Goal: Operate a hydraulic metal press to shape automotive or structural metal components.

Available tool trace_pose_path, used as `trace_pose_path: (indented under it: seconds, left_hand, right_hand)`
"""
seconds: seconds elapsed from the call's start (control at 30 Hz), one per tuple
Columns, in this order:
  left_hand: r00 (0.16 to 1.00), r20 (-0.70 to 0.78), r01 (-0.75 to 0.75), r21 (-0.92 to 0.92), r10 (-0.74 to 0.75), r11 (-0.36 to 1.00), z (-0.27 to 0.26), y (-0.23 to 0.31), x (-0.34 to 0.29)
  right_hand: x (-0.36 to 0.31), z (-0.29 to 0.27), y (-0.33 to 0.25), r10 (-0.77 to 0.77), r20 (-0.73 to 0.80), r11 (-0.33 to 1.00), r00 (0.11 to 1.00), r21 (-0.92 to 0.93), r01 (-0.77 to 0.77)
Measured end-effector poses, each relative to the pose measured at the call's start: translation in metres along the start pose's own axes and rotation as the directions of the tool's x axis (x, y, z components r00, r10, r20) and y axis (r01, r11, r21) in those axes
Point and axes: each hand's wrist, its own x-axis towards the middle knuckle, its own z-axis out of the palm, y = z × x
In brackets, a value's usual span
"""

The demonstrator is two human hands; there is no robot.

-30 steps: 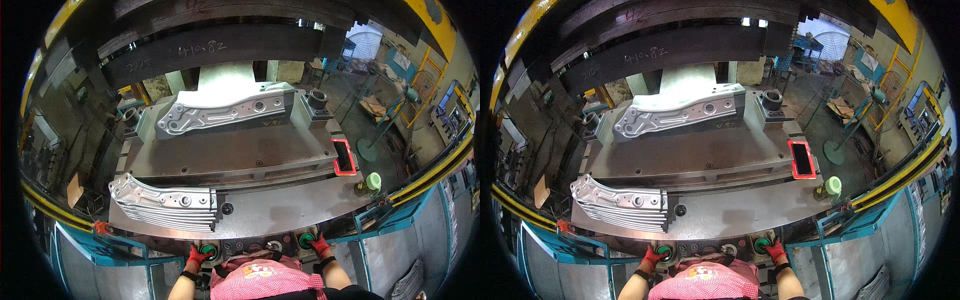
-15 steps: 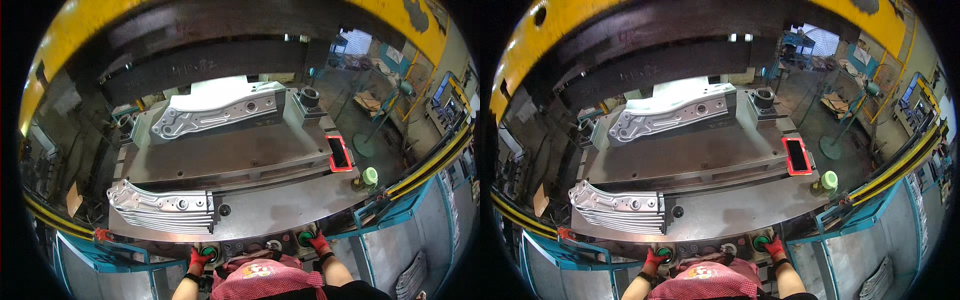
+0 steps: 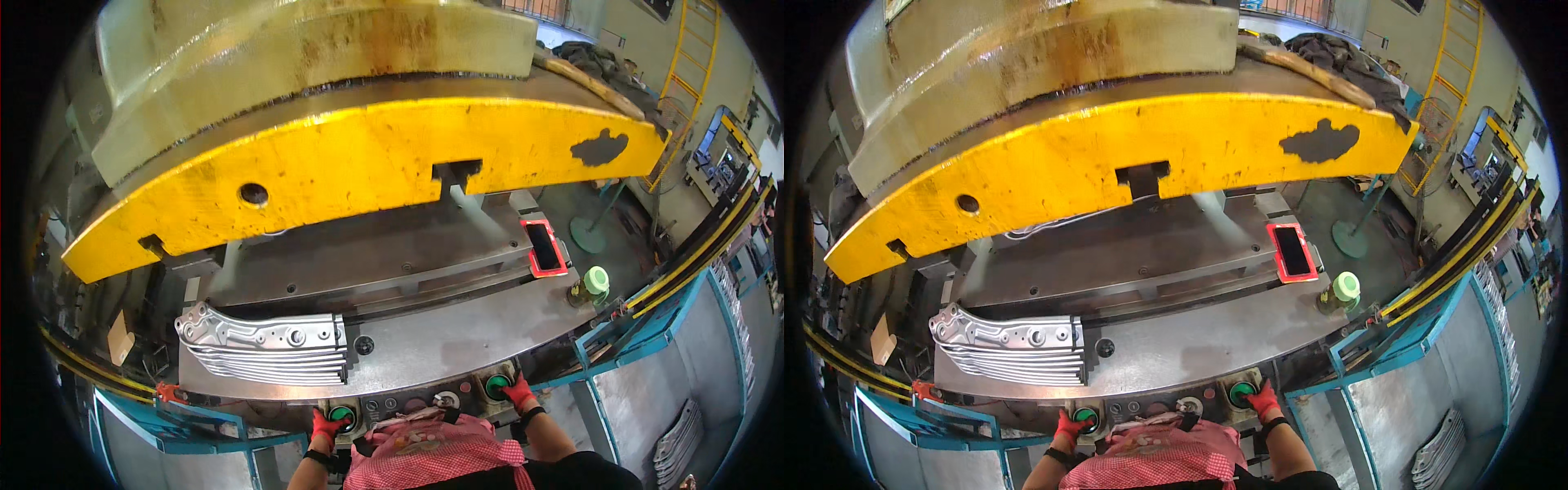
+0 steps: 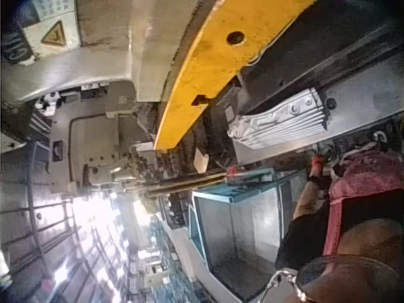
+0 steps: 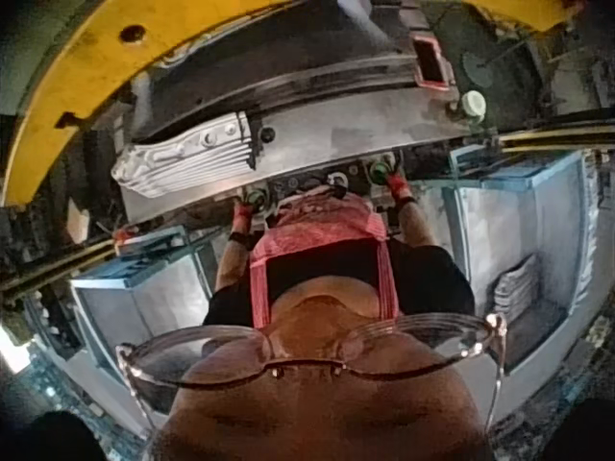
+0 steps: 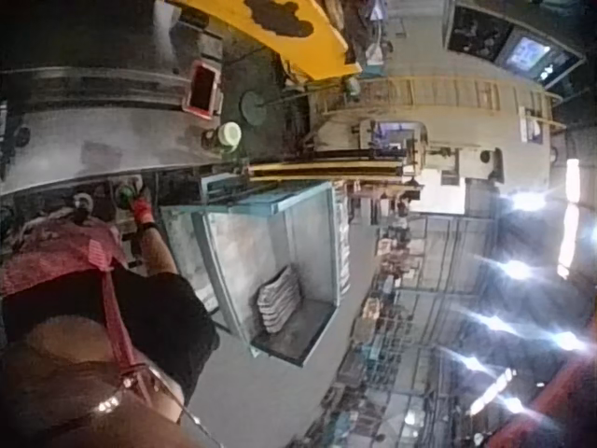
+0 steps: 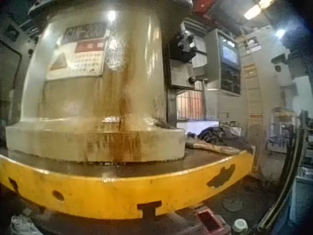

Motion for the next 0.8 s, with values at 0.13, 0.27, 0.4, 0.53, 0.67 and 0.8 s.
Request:
trace_pose_path:
  seconds: [0.13, 0.27, 0.4, 0.53, 0.67, 0.8]
  left_hand:
    - [0.999, -0.017, -0.032, 0.037, 0.033, 0.999, -0.005, -0.006, 0.002]
    - [0.995, 0.07, -0.066, -0.118, 0.074, 0.991, -0.016, -0.021, 0.0]
    - [0.977, 0.215, -0.055, 0.229, 0.004, 0.972, -0.098, 0.097, -0.095]
    - [0.905, 0.388, -0.124, -0.147, 0.173, 0.981, -0.213, 0.154, -0.132]
    - [0.72, -0.042, -0.672, 0.209, 0.693, 0.711, -0.228, 0.298, -0.159]
    - [0.287, 0.059, -0.824, 0.524, 0.956, 0.216, -0.193, 0.441, -0.107]
  right_hand:
    - [-0.006, -0.004, -0.019, 0.014, 0.012, 0.999, 1.0, -0.031, -0.014]
    - [0.007, 0.003, 0.006, -0.054, -0.053, 0.984, 0.997, 0.166, 0.062]
    - [-0.062, -0.067, -0.115, -0.139, -0.623, 0.99, 0.77, -0.074, 0.118]
    - [-0.059, -0.096, -0.19, -0.463, -0.587, 0.883, 0.664, -0.367, 0.292]
    - [-0.041, -0.057, -0.251, -0.671, -0.326, 0.716, 0.666, -0.516, 0.47]
    - [-0.047, -0.017, -0.274, -0.723, -0.11, 0.58, 0.682, -0.632, 0.513]
